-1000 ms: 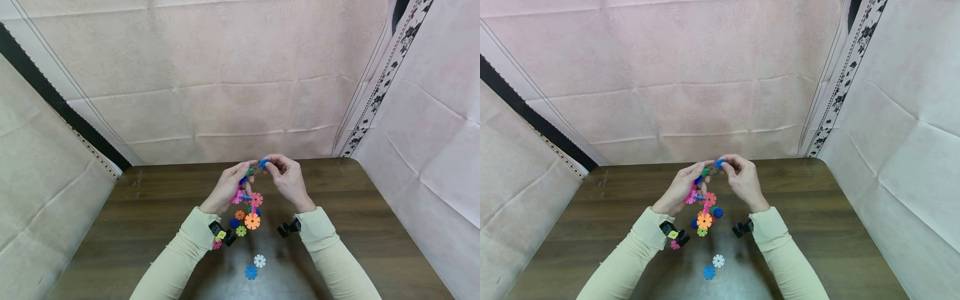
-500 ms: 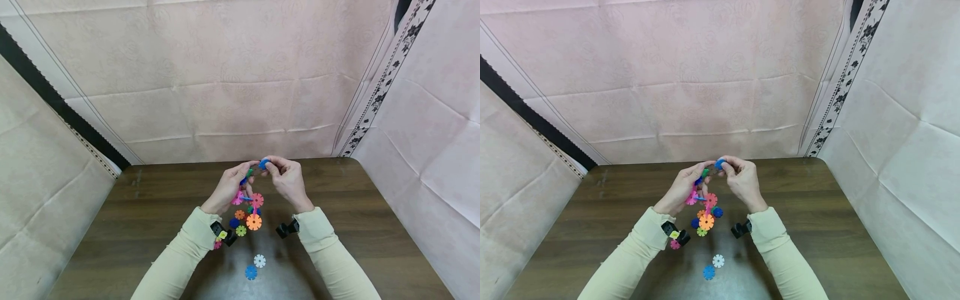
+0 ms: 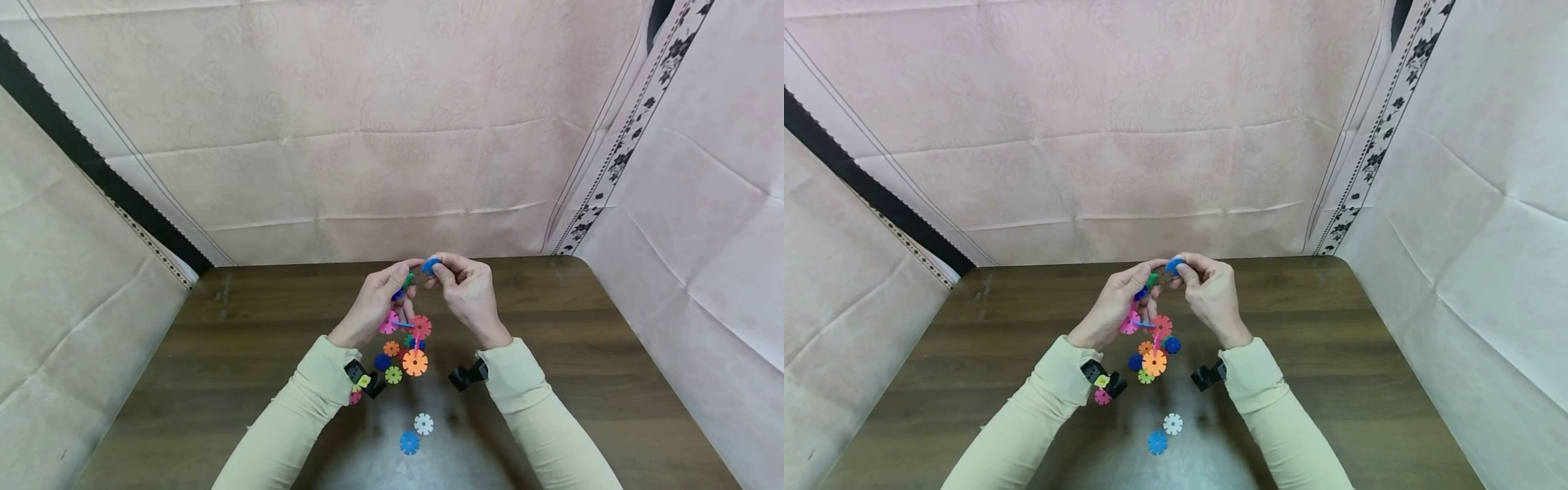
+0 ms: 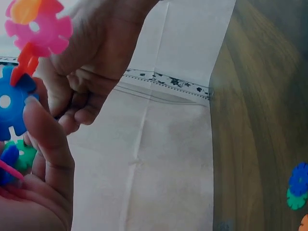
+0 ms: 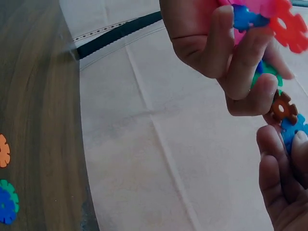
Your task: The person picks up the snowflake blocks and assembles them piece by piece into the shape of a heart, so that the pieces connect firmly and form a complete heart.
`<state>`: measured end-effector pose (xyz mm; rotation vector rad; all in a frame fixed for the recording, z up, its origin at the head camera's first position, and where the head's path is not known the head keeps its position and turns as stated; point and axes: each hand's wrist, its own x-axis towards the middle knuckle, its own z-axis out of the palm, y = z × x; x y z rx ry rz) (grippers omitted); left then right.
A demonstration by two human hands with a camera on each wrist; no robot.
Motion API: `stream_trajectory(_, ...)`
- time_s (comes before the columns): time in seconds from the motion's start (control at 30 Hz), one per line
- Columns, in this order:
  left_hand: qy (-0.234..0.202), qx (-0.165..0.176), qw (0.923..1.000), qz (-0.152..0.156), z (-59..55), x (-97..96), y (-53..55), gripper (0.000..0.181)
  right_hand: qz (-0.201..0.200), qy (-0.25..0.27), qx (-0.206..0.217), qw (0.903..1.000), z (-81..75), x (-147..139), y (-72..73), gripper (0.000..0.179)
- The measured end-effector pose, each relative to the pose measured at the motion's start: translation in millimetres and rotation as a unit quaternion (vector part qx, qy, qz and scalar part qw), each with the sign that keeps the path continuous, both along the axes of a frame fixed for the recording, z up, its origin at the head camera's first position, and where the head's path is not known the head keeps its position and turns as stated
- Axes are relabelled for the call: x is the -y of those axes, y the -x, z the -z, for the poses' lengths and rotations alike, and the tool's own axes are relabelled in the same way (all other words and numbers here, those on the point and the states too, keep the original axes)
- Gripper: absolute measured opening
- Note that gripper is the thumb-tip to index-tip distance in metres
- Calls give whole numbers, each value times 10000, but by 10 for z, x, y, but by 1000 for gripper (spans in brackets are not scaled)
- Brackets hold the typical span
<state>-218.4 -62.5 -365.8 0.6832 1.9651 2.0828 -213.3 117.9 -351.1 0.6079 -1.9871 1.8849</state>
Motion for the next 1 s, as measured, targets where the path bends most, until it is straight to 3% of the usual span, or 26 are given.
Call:
stream_trajectory(0.1, -103, 84, 9999, 96, -23, 39, -1, 45, -313, 8, 34, 9995, 0, -32, 19, 13)
stream_trajectory(0.2, -213, 234, 9995, 1, -44, 82, -1, 47, -452, -103, -33, 9989, 13, -70, 30, 17)
stream_trajectory(0.37, -131, 438, 9985, -290, -61, 131, 8, 50, -147, -462, -374, 9981, 17, -97, 11, 17)
stream_trajectory(0.53, 158, 606, 9974, -343, -35, 144, 19, 53, 157, -649, -611, 9959, -14, -57, -26, 16)
stream_trajectory(0.67, 293, 739, 9963, -315, -16, 154, 31, 56, 270, -700, -744, 9944, -26, -18, -41, 17)
stream_trajectory(1.0, -130, 832, 9964, -24, -26, 139, 48, 44, 220, -736, -931, 9927, 34, 28, -9, 17)
